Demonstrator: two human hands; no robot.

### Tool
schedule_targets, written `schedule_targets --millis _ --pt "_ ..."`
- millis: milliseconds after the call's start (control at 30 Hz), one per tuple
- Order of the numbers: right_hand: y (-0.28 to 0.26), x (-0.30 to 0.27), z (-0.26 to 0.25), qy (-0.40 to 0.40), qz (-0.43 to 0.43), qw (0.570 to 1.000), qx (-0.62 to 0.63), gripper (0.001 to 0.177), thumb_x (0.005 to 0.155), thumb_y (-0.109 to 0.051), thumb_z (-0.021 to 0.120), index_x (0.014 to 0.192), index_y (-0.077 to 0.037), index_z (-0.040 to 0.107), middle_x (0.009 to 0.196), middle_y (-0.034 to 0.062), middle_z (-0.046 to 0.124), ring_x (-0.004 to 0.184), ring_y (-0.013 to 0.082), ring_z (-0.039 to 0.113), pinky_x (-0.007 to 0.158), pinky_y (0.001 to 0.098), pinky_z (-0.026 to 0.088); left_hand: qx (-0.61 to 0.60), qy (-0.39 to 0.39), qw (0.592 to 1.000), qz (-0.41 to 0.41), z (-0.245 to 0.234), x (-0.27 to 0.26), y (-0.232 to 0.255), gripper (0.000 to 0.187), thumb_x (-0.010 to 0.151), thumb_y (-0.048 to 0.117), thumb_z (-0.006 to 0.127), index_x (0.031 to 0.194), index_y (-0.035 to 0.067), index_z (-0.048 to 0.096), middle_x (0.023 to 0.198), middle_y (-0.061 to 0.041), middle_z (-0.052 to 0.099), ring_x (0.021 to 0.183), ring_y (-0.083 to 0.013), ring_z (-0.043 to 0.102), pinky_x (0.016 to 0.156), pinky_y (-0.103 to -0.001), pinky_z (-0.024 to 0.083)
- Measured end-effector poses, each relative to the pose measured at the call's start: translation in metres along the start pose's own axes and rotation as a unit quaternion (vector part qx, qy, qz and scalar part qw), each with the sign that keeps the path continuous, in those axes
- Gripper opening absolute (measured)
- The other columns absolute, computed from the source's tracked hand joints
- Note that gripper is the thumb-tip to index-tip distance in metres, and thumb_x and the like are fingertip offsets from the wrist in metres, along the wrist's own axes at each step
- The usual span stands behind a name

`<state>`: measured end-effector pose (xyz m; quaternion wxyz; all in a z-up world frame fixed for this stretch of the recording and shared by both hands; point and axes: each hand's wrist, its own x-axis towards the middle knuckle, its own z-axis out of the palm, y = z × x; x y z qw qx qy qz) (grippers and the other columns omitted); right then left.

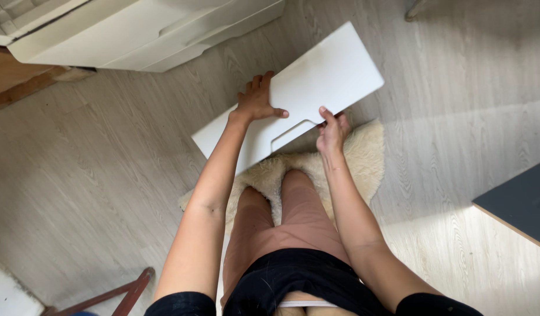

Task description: The person assembles a white plastic drawer unit by inserting drawer boxes and attaching front panels. They repeatedly slide drawers into the frame, align and snap on the front pieces, and finally place the top cover to complete the unit.

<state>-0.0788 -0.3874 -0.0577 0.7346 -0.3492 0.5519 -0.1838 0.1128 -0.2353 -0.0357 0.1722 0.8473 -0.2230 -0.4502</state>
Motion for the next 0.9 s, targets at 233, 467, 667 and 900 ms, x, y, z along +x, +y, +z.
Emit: schedule_targets --millis 233,467,667,900 --pt "-0.098 -0.034 0.047 -0.080 -0.373 0.834 -0.399 0.041 0.080 -0.011 0.084 0.113 0.002 0.064 0.104 0.0160 0.071 0.087 0.0258 0.072 0.077 0.0362 0.060 -0.132 0.200 0.961 0.135 -0.030 -0.047 0.032 0.142 0.061 0.065 0.090 0.163 0.007 0.010 0.165 -0.031 0.015 0.149 -0.0502 0.027 0.118 -0.059 0.037" --pt "-0.068 -0.055 0.066 -0.225 -0.557 0.499 -0.625 0.048 0.069 -0.010 0.081 0.111 0.003 0.062 0.101 0.0172 0.064 0.089 0.0329 0.067 0.063 0.0401 0.058 -0.463 0.150 0.870 0.083 -0.045 -0.084 0.009 0.140 0.056 0.065 0.088 0.162 0.018 0.010 0.160 -0.029 0.028 0.142 -0.0449 0.043 0.093 -0.055 0.055" --pt "-0.007 -0.024 0.037 -0.300 -0.534 0.407 -0.678 0.043 0.070 -0.013 0.078 0.106 0.005 0.062 0.096 0.0173 0.061 0.083 0.0316 0.064 0.062 0.0398 0.059 -0.042 0.353 0.928 0.109 0.021 -0.098 -0.053 0.111 0.053 0.037 0.092 0.149 0.023 0.038 0.148 -0.031 0.032 0.136 -0.0487 0.036 0.099 -0.056 0.046" --pt "0.091 -0.039 -0.009 -0.423 -0.527 0.241 -0.697 0.027 0.077 0.001 0.063 0.103 0.008 0.064 0.090 0.0200 0.064 0.079 0.0285 0.067 0.052 0.0344 0.060 0.298 0.271 0.879 0.257 0.148 -0.105 -0.112 0.052 0.077 0.009 0.077 0.127 0.006 0.062 0.129 -0.011 0.061 0.124 -0.0296 0.055 0.105 -0.044 0.046"
